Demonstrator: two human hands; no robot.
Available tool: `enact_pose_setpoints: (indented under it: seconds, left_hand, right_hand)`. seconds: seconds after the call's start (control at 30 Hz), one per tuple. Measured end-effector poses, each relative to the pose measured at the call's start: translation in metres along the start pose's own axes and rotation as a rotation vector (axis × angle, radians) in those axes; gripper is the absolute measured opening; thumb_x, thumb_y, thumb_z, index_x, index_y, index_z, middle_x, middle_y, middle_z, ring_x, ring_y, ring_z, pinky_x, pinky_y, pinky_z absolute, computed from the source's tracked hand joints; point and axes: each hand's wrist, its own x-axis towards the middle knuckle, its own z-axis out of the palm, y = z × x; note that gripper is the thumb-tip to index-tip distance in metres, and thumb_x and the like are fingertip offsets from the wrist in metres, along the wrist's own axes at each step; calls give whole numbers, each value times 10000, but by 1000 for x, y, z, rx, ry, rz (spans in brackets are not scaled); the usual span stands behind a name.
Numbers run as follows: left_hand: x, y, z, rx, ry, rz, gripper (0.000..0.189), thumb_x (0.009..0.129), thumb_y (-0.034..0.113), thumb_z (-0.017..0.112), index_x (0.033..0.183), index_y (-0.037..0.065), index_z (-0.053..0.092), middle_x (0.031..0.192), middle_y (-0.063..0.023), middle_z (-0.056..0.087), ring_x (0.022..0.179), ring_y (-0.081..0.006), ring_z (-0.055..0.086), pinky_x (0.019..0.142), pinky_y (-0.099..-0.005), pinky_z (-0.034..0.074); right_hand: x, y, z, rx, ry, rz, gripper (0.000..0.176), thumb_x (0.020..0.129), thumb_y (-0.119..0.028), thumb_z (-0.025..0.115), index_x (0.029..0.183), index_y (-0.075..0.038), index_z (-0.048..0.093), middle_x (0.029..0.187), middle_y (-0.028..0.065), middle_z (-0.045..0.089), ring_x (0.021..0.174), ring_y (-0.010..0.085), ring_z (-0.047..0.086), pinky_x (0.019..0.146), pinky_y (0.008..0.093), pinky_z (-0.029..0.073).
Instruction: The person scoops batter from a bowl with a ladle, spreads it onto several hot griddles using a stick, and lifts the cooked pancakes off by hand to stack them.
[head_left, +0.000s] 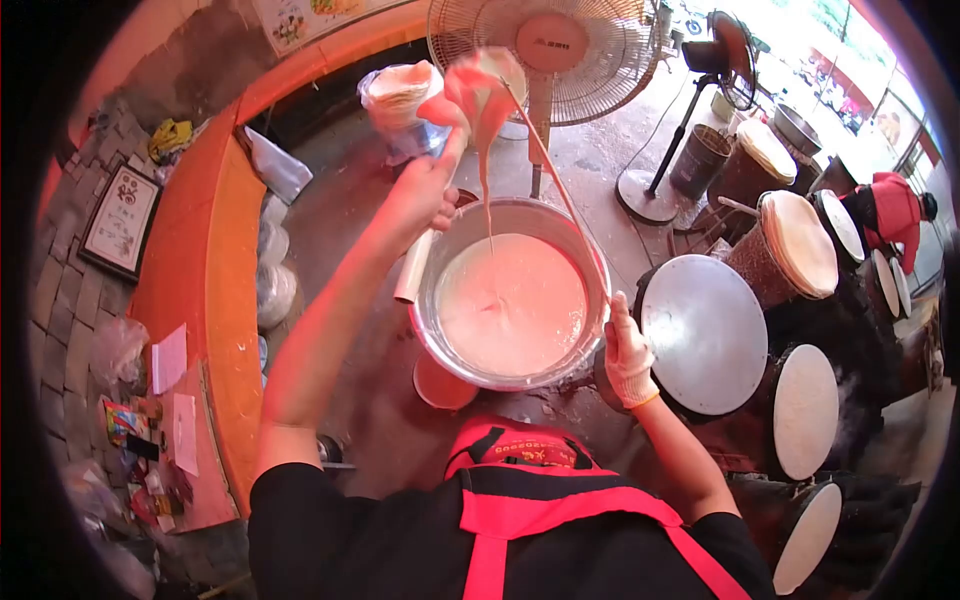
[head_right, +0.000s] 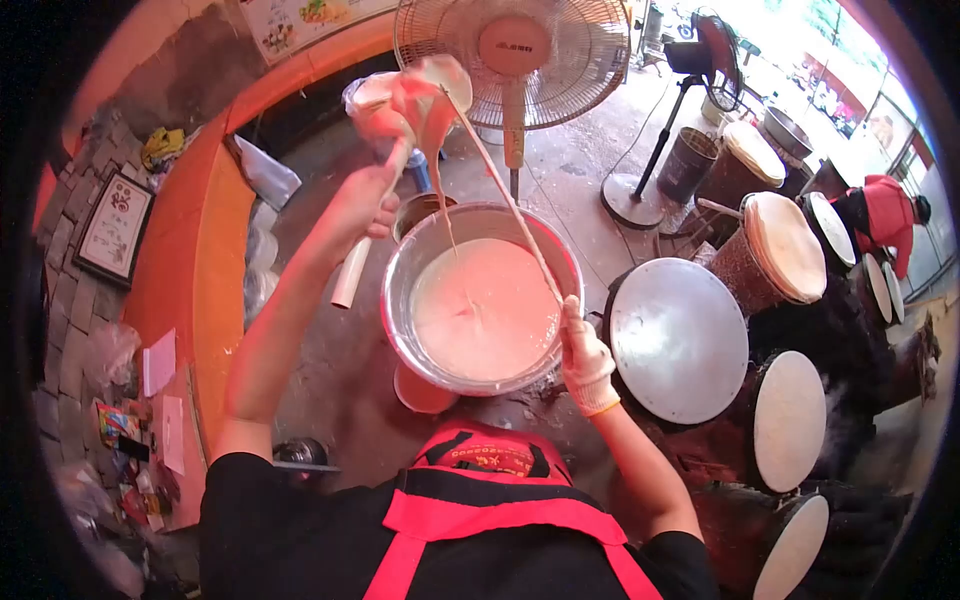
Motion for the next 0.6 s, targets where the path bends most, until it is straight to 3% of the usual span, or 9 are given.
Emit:
enact_pose_setpoints:
  seconds: [0.07,0.1,0.17,0.23,0.33,0.37,0.43,0.47,0.6]
  left_hand:
    - [13,-24,-4,117,10,-123,316,977,315,430,854,27,467,635,6,413,466,-65,378,395,-212,304]
    - [34,-47,-17,52,-100,-269,300,977,280,432,942,-13,485,654,8,412,483,-67,380,410,-210,312]
    - [86,-95,-48,-593,-184,-841,288,987,277,441,999,-8,479,654,18,438,459,-34,372,384,-165,326]
    - [61,-101,-27,-334,-183,-660,298,990,281,434,1009,-13,476,650,14,446,455,-43,373,380,-172,321]
    - [21,-123,-7,91,-107,-426,322,994,300,414,1032,-14,473,630,17,432,438,-73,373,362,-200,299]
    - [13,-126,-3,175,-85,-391,324,996,303,406,1037,-13,470,625,13,427,438,-78,375,359,-207,294]
    - [36,-150,3,96,-176,-458,311,997,290,407,1037,-15,452,632,11,415,439,-65,367,358,-192,289]
    - [44,-163,8,48,-215,-496,304,997,284,408,1038,-16,443,635,9,409,440,-59,364,358,-184,287]
    - [63,-151,60,-375,-184,-913,262,996,251,423,1013,-8,393,664,13,377,434,-31,335,351,-141,269]
  right_hand:
    - [-6,1,10,-70,22,13,676,837,3,541,1454,-159,314,820,141,602,610,305,608,526,394,486]
    - [-11,0,17,-104,30,45,672,845,-17,542,1455,-183,313,834,143,604,614,317,610,525,406,486]
    - [-24,-1,23,-147,-225,279,612,888,-107,517,1447,-257,318,955,176,618,705,366,622,611,457,494]
    - [-39,-1,15,18,-242,395,562,899,-31,503,1428,-158,361,1161,201,592,971,373,618,781,411,503]
    - [-61,2,-23,20,-29,273,623,863,78,470,1439,-113,331,1272,218,544,1103,347,591,870,364,482]
    - [-70,7,-33,-69,35,215,617,865,88,453,1439,-101,331,1124,197,624,947,295,653,807,346,502]
    - [-93,13,-43,97,-19,553,536,911,-35,490,1424,-116,358,1004,246,632,851,399,636,724,410,497]
    - [-95,13,-47,124,-27,636,472,943,-106,479,1406,-131,390,796,158,647,668,301,633,619,378,486]
    - [-85,1,-99,521,-120,1002,370,983,-225,458,1334,-107,473,596,13,534,466,62,486,442,237,389]
